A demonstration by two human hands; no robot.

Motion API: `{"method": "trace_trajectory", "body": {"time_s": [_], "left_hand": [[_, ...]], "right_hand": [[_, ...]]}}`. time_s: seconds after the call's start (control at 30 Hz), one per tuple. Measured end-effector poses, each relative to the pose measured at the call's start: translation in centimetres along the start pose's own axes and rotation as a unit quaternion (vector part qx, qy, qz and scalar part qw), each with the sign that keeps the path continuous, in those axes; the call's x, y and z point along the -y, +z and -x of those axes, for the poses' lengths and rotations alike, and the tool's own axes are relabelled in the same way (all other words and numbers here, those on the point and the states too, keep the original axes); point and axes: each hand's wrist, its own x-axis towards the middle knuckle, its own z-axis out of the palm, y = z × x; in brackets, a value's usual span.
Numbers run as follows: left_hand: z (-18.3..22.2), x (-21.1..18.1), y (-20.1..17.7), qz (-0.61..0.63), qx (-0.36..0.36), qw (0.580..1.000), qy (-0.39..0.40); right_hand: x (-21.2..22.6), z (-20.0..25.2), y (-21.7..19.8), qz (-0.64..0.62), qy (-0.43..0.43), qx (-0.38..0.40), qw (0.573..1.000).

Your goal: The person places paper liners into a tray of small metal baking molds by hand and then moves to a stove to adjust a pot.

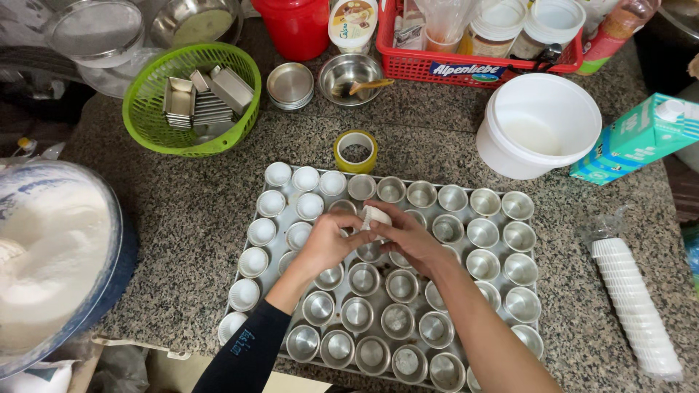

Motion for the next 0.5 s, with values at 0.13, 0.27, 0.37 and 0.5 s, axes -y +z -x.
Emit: {"method": "trace_trajectory", "body": {"time_s": [0.13,0.27,0.37,0.5], "left_hand": [[0.4,0.9,-0.2,0.028,0.008,0.999,0.034],[0.1,1.8,-1.0,0.048,-0.04,0.997,-0.035],[0.4,2.7,-1.9,-0.254,-0.065,0.964,0.05],[-0.4,3.9,-1.1,-0.425,0.021,0.903,0.053]], "right_hand": [[-0.7,-0.2,-0.2,-0.012,-0.005,-0.019,1.0],[-1.4,-0.7,-1.2,-0.002,0.035,-0.091,0.995],[-2.3,-0.8,-1.9,-0.051,0.046,-0.129,0.989],[-2.8,-0.5,-2.6,-0.092,0.058,-0.133,0.985]]}}
